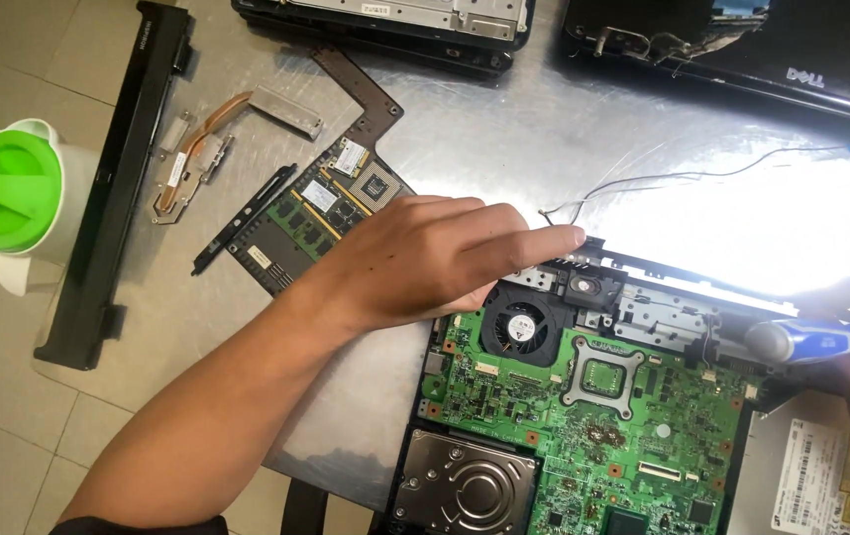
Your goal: Disassembling a laptop by removing screws with a screwdriver and detaching the screen assembly
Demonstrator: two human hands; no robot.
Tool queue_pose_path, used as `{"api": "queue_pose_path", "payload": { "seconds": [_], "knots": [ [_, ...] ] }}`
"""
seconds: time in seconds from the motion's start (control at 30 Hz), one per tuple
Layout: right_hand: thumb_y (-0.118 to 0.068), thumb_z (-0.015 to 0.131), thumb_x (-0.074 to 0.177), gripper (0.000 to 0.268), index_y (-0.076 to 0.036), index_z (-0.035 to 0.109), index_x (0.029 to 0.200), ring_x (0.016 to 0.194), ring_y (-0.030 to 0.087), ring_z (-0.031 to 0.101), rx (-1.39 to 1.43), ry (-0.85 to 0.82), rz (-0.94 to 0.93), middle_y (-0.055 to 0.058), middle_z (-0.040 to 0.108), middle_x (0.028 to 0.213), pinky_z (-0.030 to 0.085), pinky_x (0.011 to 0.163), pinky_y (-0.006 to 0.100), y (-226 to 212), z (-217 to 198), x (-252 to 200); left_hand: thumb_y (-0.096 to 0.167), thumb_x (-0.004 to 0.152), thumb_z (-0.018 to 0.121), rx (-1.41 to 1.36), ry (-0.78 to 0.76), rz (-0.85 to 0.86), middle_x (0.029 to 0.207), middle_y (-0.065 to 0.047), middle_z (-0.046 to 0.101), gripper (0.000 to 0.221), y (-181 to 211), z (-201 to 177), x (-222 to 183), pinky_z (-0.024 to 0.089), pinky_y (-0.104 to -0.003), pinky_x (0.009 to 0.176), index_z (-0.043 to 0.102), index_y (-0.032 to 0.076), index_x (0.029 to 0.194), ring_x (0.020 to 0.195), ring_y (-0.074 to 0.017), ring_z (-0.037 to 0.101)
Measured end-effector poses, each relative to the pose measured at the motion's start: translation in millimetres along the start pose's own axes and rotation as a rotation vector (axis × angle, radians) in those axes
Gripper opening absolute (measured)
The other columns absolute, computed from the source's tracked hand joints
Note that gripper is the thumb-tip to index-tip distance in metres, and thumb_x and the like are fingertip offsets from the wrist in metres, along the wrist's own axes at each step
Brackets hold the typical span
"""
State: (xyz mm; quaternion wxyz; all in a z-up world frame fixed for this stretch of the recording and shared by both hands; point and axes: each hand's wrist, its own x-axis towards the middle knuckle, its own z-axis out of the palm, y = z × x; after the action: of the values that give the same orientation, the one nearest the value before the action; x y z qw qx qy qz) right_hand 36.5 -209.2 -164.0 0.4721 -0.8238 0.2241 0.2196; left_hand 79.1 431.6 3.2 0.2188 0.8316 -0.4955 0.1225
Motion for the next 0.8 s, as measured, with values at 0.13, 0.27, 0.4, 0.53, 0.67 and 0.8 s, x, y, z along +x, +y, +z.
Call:
{"api": "queue_pose_path", "payload": {
  "seconds": [0.13, 0.27, 0.4, 0.53, 0.67, 0.8],
  "knots": [
    [0.008, 0.049, 0.081, 0.06, 0.017, 0.057, 0.139, 0.099, 0.057, 0.062, 0.042, -0.056, 0.08, 0.043, 0.067, 0.118, 0.05, 0.087, 0.061, -114.4, 106.7, -70.4, -0.022, 0.078, 0.076, 0.043, -0.013, -0.02, 0.105, 0.0, 0.061, 0.095, 6.6, -7.7, 5.4, 0.058, -0.036, 0.063, 0.037, 0.02, 0.154, 0.072, -0.0189, 0.057],
    [-0.001, 0.059, 0.097, 0.029, 0.014, 0.076, 0.115, 0.095, 0.041, 0.071, -0.232, 0.074, -0.177, 0.03, 0.076, 0.111, 0.058, 0.082, 0.049, -132.0, 105.5, -89.5, -0.025, 0.068, 0.075, 0.012, -0.082, -0.039, 0.111, -0.002, 0.063, 0.098, 14.2, -13.2, 14.2, 0.059, -0.041, 0.072, 0.043, 0.019, 0.149, 0.075, -0.0202, 0.061],
    [-0.002, 0.08, 0.089, 0.023, 0.006, 0.061, 0.099, 0.079, 0.031, 0.055, -0.566, 0.303, -0.854, 0.02, 0.058, 0.095, 0.045, 0.079, 0.041, -125.2, 94.9, -84.2, -0.026, 0.071, 0.071, 0.137, -0.157, -0.045, 0.116, -0.002, 0.059, 0.103, 23.4, -13.5, 16.7, 0.06, -0.04, 0.068, 0.035, 0.022, 0.154, 0.082, -0.0216, 0.062],
    [-0.016, 0.084, 0.09, 0.021, 0.0, 0.072, 0.093, 0.078, 0.028, 0.057, -0.621, 0.324, -0.768, 0.015, 0.061, 0.088, 0.043, 0.077, 0.04, -144.2, 102.3, -96.2, -0.025, 0.087, 0.075, 0.208, -0.038, 0.07, 0.106, -0.002, 0.058, 0.09, 20.1, -10.7, 12.3, 0.057, -0.035, 0.052, 0.037, 0.023, 0.153, 0.068, -0.0172, 0.052],
    [-0.044, 0.07, 0.089, 0.025, -0.052, 0.075, 0.112, 0.093, 0.02, 0.059, -1.161, 0.35, -0.892, 0.0, 0.062, 0.096, 0.048, 0.09, 0.037, -107.6, 80.3, -69.5, -0.023, 0.092, 0.076, 0.158, 0.0, 0.112, 0.104, -0.001, 0.062, 0.09, 13.5, -8.0, 8.8, 0.064, -0.033, 0.059, 0.034, 0.025, 0.155, 0.07, -0.0161, 0.057],
    [-0.026, 0.08, 0.094, 0.024, -0.008, 0.073, 0.08, 0.07, 0.022, 0.057, -0.773, 0.339, -0.684, 0.01, 0.061, 0.081, 0.045, 0.065, 0.037, -153.7, 105.3, -105.6, -0.022, 0.091, 0.074, 0.086, -0.067, 0.074, 0.101, -0.003, 0.058, 0.096, 15.1, -12.6, 6.8, 0.063, -0.039, 0.061, 0.026, 0.029, 0.156, 0.068, -0.0223, 0.055]
  ]
}}
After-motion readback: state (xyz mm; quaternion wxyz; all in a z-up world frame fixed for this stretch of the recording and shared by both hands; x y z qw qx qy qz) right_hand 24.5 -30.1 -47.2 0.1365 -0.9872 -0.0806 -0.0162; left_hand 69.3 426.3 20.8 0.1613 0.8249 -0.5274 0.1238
